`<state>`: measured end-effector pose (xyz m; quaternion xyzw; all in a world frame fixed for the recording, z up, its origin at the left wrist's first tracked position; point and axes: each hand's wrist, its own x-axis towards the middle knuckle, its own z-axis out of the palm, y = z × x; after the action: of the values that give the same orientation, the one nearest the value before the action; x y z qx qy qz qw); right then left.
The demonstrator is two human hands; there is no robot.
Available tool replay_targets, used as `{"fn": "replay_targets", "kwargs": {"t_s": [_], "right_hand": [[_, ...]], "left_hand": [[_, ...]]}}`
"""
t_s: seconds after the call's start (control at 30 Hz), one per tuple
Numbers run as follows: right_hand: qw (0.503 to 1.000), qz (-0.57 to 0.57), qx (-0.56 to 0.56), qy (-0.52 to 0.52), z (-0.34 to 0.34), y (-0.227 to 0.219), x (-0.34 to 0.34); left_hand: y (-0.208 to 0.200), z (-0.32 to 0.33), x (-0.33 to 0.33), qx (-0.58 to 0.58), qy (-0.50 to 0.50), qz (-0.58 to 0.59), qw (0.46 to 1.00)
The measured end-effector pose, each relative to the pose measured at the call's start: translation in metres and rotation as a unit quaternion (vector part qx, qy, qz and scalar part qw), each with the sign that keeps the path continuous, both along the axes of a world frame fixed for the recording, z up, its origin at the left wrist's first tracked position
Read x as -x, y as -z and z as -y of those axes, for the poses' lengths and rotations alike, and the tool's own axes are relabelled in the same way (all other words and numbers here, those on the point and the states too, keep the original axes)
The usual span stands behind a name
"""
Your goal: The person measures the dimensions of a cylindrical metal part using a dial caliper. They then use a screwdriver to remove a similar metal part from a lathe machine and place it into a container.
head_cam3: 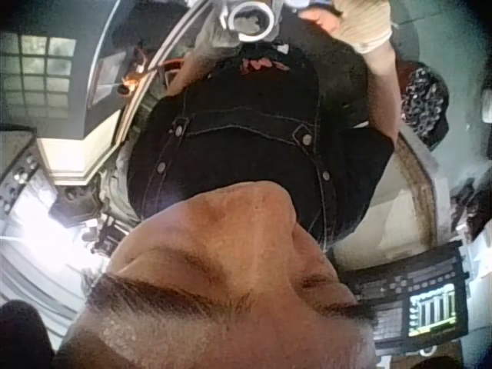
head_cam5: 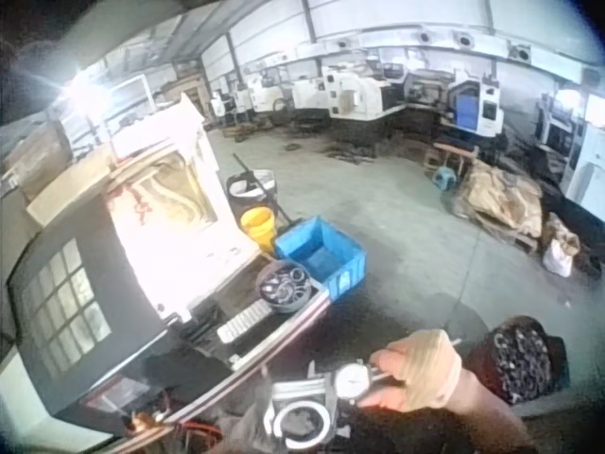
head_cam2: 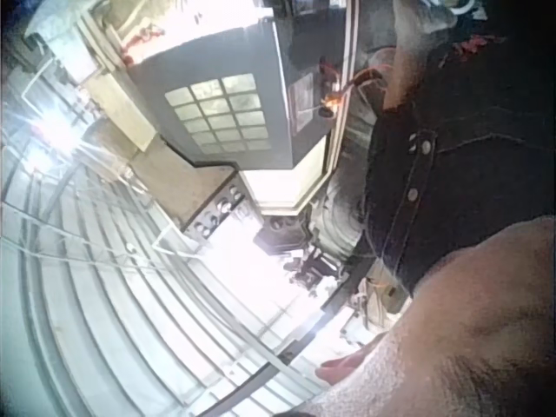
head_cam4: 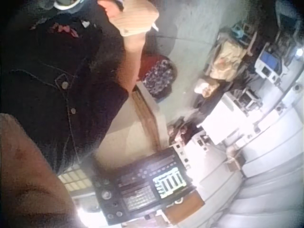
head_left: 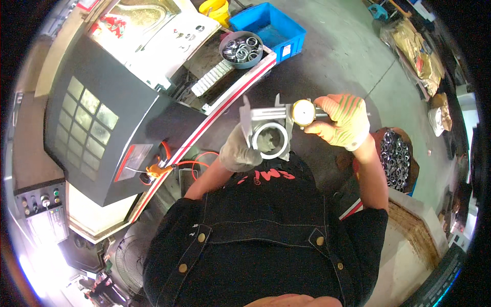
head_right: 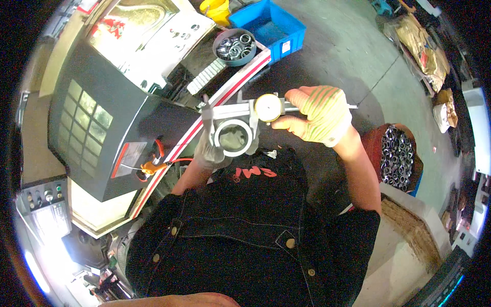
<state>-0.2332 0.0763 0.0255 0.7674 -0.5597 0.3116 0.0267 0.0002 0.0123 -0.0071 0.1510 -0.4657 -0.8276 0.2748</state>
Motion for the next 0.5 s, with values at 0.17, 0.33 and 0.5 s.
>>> {"fn": "replay_targets", "kwargs": {"t_s": [0.17,0.33,0.5], "right_hand": [[0.984,0.136,-0.098,0.058,-0.006,0.020,-0.009],[0.974,0.173,-0.129,0.073,-0.008,0.033,-0.012],[0.982,0.152,-0.098,0.058,-0.007,0.030,-0.011]], "left_hand": [[0.023,0.013,0.007,-0.114,0.086,-0.064,0.988],[0.023,0.013,0.007,-0.127,0.093,-0.044,0.987],[0.017,0.010,0.007,-0.132,0.096,-0.043,0.986]]}}
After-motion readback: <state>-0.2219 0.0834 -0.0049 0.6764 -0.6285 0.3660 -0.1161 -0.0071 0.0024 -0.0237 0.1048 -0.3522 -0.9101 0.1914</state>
